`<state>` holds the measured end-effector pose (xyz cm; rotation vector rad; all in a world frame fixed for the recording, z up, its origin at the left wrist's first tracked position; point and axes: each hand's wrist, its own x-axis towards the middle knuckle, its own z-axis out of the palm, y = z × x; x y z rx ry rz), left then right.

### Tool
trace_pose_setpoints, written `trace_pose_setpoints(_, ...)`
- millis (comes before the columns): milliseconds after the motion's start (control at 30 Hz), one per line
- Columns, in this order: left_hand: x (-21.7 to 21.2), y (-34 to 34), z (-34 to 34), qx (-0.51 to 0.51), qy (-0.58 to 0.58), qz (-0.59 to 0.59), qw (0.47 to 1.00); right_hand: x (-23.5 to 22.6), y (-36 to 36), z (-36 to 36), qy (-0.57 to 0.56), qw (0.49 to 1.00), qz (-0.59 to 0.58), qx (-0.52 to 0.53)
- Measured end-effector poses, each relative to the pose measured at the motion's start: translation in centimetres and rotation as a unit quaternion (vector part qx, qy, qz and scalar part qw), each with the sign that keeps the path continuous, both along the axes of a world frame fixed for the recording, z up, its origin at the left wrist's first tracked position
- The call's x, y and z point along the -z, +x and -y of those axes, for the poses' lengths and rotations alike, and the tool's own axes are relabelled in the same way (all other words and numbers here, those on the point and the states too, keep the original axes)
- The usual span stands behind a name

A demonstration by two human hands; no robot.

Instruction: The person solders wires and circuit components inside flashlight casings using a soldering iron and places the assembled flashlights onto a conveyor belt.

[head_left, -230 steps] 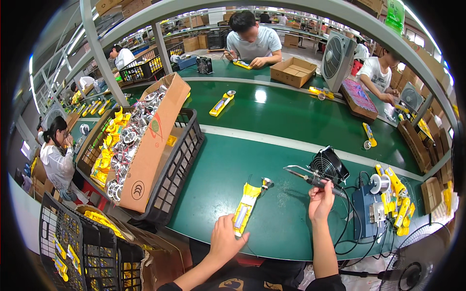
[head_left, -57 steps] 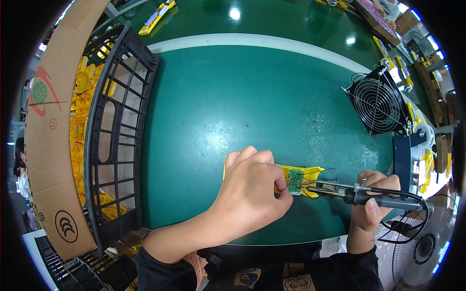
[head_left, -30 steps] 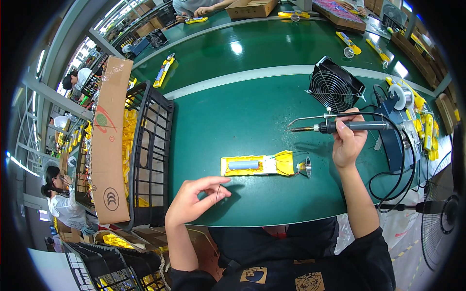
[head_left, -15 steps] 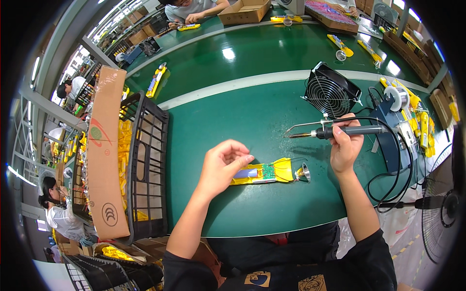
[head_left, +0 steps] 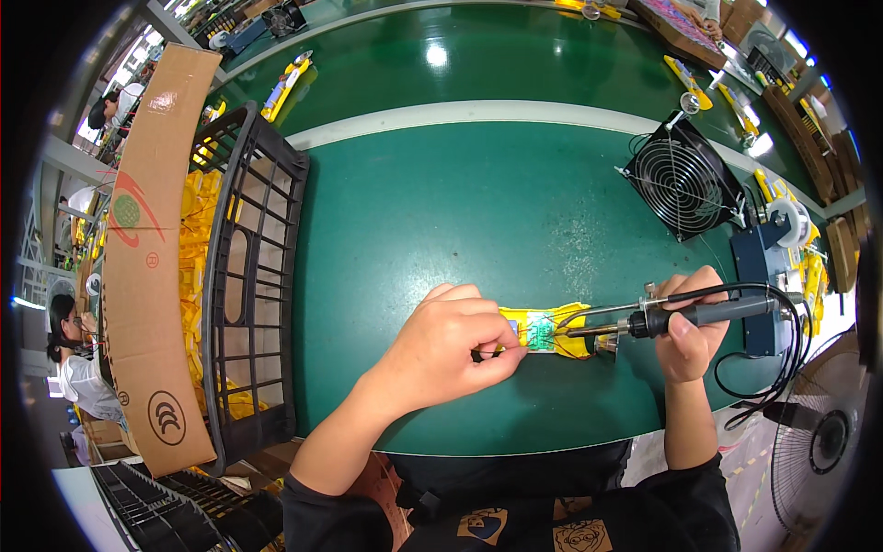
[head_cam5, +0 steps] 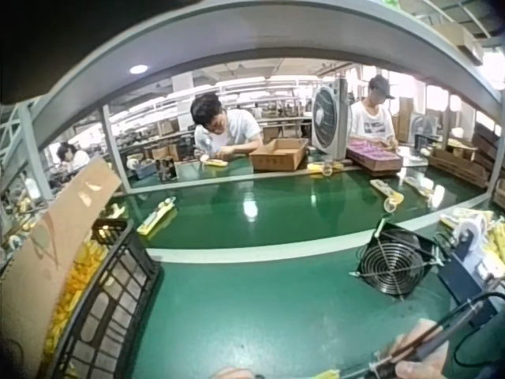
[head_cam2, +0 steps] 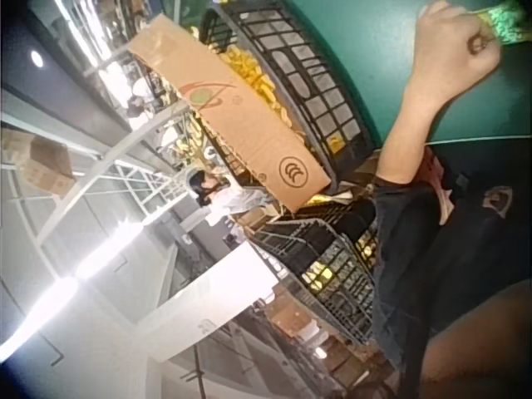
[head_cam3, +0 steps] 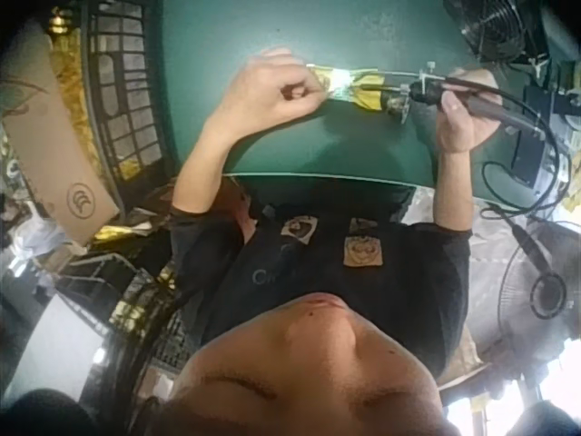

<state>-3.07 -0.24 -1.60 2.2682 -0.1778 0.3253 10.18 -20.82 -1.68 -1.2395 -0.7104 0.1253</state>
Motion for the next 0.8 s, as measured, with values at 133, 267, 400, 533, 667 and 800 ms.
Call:
trace_pose_setpoints(133, -0.2, 0.2, 0.3, 0.009, 0.054, -0.007, 0.998, 0.0, -0.4, -0.1, -0.005, 1.000, 0.010, -0.010)
trace_pose_setpoints(267, 0.7, 0.3, 0.4, 0.019, 0.067, 0.019, 0.997, 0.0, -0.4, 0.0, -0.026, 0.999, 0.014, -0.019)
trace_pose_setpoints(400, 1.0, 0.5, 0.3, 0.028, 0.109, 0.060, 0.992, -0.2, -0.5, -0.1, -0.048, 0.998, 0.011, -0.033)
trace_pose_setpoints(533, 0.8, 0.5, 0.3, 0.032, 0.133, 0.067, 0.988, -0.3, -0.6, -0.2, -0.048, 0.998, 0.011, -0.037)
trace_pose_setpoints(667, 0.7, 0.8, 0.5, 0.038, 0.135, 0.068, 0.988, -0.2, -0.6, -0.1, -0.045, 0.998, 0.016, -0.038)
trace_pose_setpoints(800, 0.7, 0.8, 0.5, 0.034, 0.136, 0.068, 0.988, -0.1, -0.7, -0.4, -0.041, 0.998, 0.025, -0.048)
